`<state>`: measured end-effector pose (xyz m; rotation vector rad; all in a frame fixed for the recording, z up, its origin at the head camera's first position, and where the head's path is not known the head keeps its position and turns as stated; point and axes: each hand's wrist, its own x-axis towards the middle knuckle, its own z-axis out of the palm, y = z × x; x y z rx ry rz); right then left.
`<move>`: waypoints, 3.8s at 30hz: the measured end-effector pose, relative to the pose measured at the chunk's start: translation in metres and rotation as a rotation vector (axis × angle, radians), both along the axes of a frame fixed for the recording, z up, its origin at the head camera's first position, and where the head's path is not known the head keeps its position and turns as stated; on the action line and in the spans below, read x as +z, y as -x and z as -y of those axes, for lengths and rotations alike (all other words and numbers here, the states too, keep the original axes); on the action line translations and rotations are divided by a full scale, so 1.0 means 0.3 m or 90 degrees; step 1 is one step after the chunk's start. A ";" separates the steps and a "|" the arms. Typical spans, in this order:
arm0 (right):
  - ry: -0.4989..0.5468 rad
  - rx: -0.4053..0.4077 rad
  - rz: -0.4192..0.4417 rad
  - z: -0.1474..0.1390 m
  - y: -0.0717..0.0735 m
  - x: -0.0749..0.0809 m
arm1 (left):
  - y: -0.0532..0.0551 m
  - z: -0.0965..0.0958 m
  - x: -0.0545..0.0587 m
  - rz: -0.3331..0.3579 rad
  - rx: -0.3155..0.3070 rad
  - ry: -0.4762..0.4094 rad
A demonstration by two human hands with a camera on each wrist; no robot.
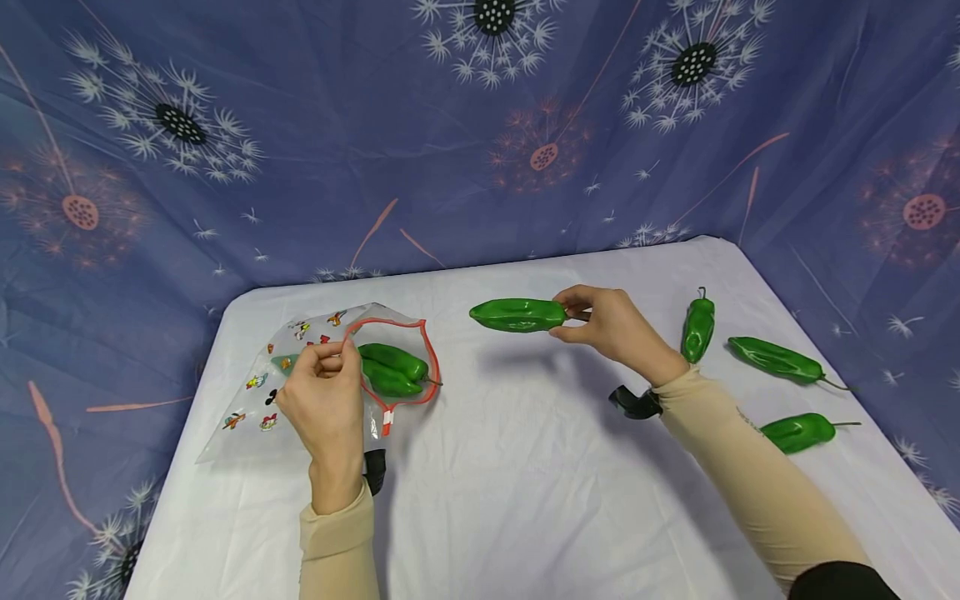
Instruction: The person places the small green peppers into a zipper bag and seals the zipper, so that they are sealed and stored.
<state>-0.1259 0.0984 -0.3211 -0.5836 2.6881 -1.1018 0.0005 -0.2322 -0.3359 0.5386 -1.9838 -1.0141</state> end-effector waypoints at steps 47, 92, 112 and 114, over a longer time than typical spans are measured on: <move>0.025 0.088 -0.005 0.535 -0.115 -0.107 | 0.005 0.000 0.000 0.005 0.001 -0.003; 0.039 0.096 -0.061 0.575 -0.152 -0.086 | 0.001 -0.011 0.009 -0.030 0.001 -0.038; 0.023 -0.041 -0.060 0.293 -0.030 -0.070 | 0.004 -0.013 0.009 -0.027 -0.002 -0.039; 0.023 -0.057 -0.053 0.257 -0.022 -0.072 | 0.004 -0.012 0.010 -0.026 -0.001 -0.038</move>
